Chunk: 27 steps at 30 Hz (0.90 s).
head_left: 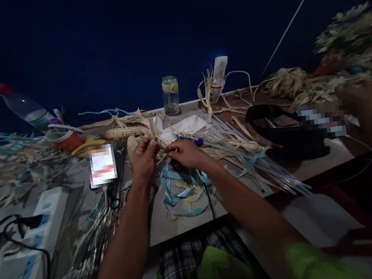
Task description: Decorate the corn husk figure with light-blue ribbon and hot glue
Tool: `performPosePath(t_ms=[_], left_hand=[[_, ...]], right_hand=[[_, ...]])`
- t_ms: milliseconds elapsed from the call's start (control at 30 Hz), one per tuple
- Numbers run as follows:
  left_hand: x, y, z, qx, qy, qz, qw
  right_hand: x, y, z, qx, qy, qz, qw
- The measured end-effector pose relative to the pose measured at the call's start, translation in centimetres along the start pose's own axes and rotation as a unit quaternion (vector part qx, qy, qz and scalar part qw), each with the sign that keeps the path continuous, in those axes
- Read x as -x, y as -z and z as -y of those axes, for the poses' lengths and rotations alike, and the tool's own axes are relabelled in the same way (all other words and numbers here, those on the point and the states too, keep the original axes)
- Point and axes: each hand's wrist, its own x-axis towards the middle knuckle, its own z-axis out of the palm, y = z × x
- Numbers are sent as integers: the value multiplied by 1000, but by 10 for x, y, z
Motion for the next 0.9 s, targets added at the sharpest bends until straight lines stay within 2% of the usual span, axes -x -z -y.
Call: performPosePath(t_ms=[100, 167, 267, 400, 600, 667, 800, 900], left_hand=[[0, -2, -1, 15, -2, -14, 1000], [1, -4, -3, 26, 7, -25, 999], [1, -6, -5, 34, 13, -30, 999], [1, -5, -5, 44, 7, -22, 999], [1, -4, -4, 79, 14, -27, 996], [1, -4, -4, 85, 12, -27, 996], [0, -4, -3, 83, 20, -23, 996], [1, -2, -3, 75, 17, -18, 997]], right_hand=[[9, -3, 11, 162, 9, 115, 980], [14, -10, 18, 232, 10, 136, 963], [19, -20, 23, 283, 30, 133, 949], [19, -24, 21, 253, 46, 110, 960], [12, -5, 5, 130, -8, 25, 991], [13, -2, 0, 120, -8, 33, 992], [19, -6, 0, 134, 41, 102, 985], [22, -6, 5, 116, 53, 78, 989]])
